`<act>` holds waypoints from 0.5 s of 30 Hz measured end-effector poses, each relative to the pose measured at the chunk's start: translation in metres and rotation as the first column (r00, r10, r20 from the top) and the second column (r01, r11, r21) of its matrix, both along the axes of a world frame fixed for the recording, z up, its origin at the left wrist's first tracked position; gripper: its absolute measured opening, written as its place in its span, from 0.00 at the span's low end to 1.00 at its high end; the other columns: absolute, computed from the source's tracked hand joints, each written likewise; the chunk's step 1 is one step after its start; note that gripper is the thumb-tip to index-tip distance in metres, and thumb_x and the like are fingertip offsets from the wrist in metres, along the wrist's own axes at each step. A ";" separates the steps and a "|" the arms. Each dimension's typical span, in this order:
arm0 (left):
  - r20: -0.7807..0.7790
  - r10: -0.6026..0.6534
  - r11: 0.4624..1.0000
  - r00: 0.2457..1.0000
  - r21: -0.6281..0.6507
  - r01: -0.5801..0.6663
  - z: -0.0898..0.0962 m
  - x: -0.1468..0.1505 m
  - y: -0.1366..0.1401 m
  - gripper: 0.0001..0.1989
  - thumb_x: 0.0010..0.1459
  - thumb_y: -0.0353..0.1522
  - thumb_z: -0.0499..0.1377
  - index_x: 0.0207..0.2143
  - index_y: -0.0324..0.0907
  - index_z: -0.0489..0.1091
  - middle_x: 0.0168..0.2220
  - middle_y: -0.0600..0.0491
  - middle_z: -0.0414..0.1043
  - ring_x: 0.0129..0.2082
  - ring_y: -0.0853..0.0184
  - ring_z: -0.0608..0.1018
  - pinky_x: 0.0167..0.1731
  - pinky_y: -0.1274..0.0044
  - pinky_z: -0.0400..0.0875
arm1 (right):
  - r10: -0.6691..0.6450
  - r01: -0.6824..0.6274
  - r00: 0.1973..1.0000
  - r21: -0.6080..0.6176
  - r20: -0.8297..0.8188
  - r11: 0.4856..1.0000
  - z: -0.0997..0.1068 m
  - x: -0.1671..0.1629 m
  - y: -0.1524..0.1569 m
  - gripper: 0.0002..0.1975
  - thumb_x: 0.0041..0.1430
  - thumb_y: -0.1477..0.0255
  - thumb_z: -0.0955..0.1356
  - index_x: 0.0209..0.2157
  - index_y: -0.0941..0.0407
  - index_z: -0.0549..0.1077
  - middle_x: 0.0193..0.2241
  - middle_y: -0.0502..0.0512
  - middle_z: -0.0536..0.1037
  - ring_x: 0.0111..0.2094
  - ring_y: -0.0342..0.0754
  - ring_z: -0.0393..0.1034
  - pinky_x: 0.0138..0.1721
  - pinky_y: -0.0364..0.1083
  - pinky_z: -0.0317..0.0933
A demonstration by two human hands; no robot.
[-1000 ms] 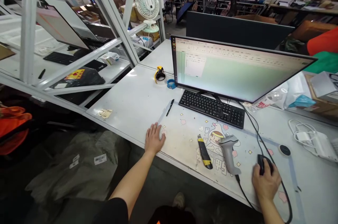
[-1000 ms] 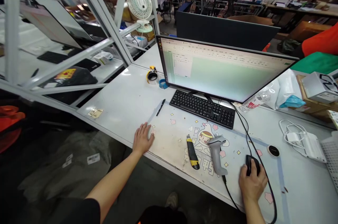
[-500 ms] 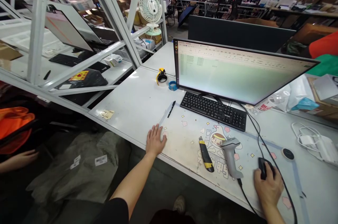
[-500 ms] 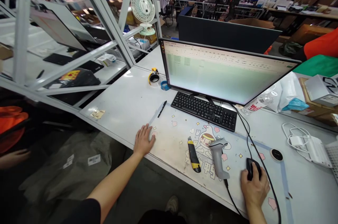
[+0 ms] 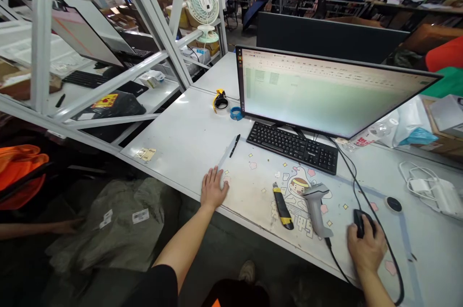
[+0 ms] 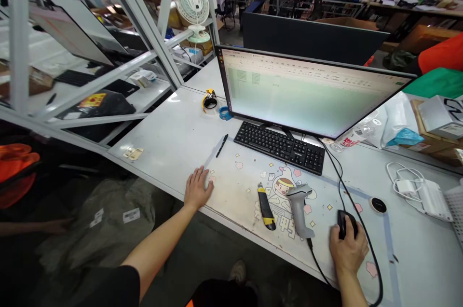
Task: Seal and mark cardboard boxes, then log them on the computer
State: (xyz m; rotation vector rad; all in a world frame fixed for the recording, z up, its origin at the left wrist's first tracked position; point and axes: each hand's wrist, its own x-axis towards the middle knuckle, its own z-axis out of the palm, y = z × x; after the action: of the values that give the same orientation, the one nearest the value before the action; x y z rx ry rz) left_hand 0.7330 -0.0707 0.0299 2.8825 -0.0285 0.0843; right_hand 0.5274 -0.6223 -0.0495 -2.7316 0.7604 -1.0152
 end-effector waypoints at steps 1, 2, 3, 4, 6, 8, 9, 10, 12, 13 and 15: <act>0.000 -0.001 1.000 1.000 -0.002 0.001 0.000 0.000 0.000 0.32 0.71 0.40 0.55 0.73 0.40 0.69 0.80 0.45 0.55 0.81 0.50 0.57 0.81 0.56 0.49 | 0.000 0.000 1.000 -0.002 -0.005 1.000 0.000 0.000 0.000 0.29 0.67 0.62 0.69 0.63 0.63 0.80 0.64 0.78 0.75 0.58 0.75 0.75 0.55 0.69 0.71; 0.001 -0.002 1.000 1.000 -0.004 0.002 0.000 0.000 -0.001 0.32 0.71 0.40 0.55 0.73 0.40 0.69 0.80 0.44 0.55 0.81 0.49 0.57 0.81 0.56 0.49 | -0.002 0.002 1.000 -0.006 -0.009 1.000 0.000 0.000 0.000 0.29 0.67 0.61 0.69 0.63 0.63 0.80 0.64 0.78 0.75 0.58 0.75 0.76 0.55 0.68 0.71; 0.001 -0.002 1.000 1.000 -0.005 0.002 0.000 0.000 -0.001 0.32 0.71 0.40 0.55 0.73 0.40 0.69 0.80 0.44 0.55 0.81 0.49 0.57 0.81 0.55 0.49 | -0.002 0.002 1.000 -0.009 -0.017 1.000 0.001 0.000 -0.001 0.29 0.67 0.61 0.69 0.62 0.64 0.80 0.64 0.78 0.75 0.58 0.75 0.76 0.55 0.68 0.71; 0.001 -0.001 1.000 1.000 -0.006 0.001 0.000 0.000 -0.001 0.32 0.71 0.40 0.55 0.73 0.39 0.69 0.80 0.44 0.55 0.81 0.49 0.57 0.81 0.55 0.48 | -0.004 0.004 1.000 -0.011 -0.022 1.000 0.001 0.000 -0.001 0.29 0.68 0.60 0.68 0.62 0.64 0.80 0.64 0.78 0.75 0.57 0.75 0.76 0.55 0.67 0.71; -0.003 0.000 1.000 1.000 -0.009 0.000 0.000 0.000 -0.001 0.32 0.71 0.40 0.55 0.73 0.39 0.69 0.80 0.44 0.55 0.81 0.49 0.57 0.81 0.56 0.48 | -0.008 0.007 1.000 -0.012 -0.029 1.000 0.001 0.000 0.000 0.30 0.68 0.59 0.68 0.62 0.64 0.81 0.64 0.77 0.75 0.57 0.75 0.76 0.55 0.67 0.71; -0.005 -0.001 1.000 1.000 -0.012 0.001 0.000 0.000 -0.001 0.32 0.71 0.40 0.55 0.73 0.39 0.69 0.80 0.44 0.55 0.81 0.49 0.57 0.81 0.55 0.48 | -0.017 0.017 0.999 -0.012 -0.026 1.000 0.001 0.000 0.000 0.31 0.68 0.59 0.68 0.63 0.64 0.80 0.64 0.78 0.76 0.57 0.75 0.76 0.54 0.67 0.72; -0.005 -0.003 1.000 1.000 -0.013 0.003 0.000 0.000 -0.001 0.32 0.72 0.40 0.55 0.73 0.39 0.69 0.80 0.44 0.54 0.81 0.49 0.57 0.81 0.55 0.48 | -0.022 0.022 0.999 -0.014 -0.025 1.000 0.001 0.000 0.000 0.32 0.67 0.59 0.68 0.64 0.65 0.79 0.64 0.78 0.76 0.56 0.75 0.76 0.53 0.68 0.72; -0.003 -0.004 1.000 1.000 -0.012 0.004 0.000 -0.001 0.000 0.32 0.72 0.40 0.55 0.73 0.39 0.69 0.80 0.44 0.54 0.81 0.49 0.57 0.80 0.55 0.48 | -0.026 0.025 0.999 -0.018 -0.025 1.000 0.001 0.000 0.000 0.33 0.67 0.59 0.68 0.65 0.65 0.78 0.64 0.79 0.76 0.56 0.76 0.77 0.53 0.68 0.72; 0.001 -0.007 1.000 1.000 -0.004 0.007 0.000 -0.001 0.000 0.31 0.72 0.40 0.54 0.73 0.40 0.69 0.80 0.44 0.54 0.81 0.49 0.57 0.80 0.55 0.49 | -0.030 0.029 0.999 -0.026 -0.032 0.999 0.000 0.000 0.001 0.34 0.67 0.59 0.68 0.66 0.66 0.77 0.64 0.79 0.75 0.54 0.76 0.77 0.51 0.68 0.72; 0.004 -0.007 1.000 1.000 0.000 0.007 0.000 -0.001 0.000 0.31 0.72 0.40 0.54 0.73 0.40 0.69 0.80 0.45 0.54 0.81 0.50 0.57 0.80 0.55 0.49 | -0.033 0.032 0.999 -0.028 -0.034 0.999 0.000 0.000 0.001 0.34 0.67 0.59 0.68 0.66 0.66 0.77 0.65 0.79 0.75 0.54 0.76 0.77 0.51 0.68 0.72; 0.005 -0.008 1.000 1.000 0.006 0.008 0.000 -0.001 0.000 0.31 0.72 0.40 0.54 0.73 0.41 0.69 0.80 0.45 0.54 0.81 0.51 0.57 0.80 0.56 0.49 | -0.039 0.038 0.999 -0.024 -0.030 0.999 0.000 0.000 0.001 0.33 0.67 0.59 0.68 0.65 0.66 0.77 0.64 0.79 0.75 0.53 0.75 0.77 0.50 0.67 0.71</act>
State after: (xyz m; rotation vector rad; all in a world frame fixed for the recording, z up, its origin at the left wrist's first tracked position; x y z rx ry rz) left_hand 0.7315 -0.0705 0.0300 2.8884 -0.0409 0.0908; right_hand 0.5278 -0.6214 -0.0499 -2.7693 0.8139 -0.9982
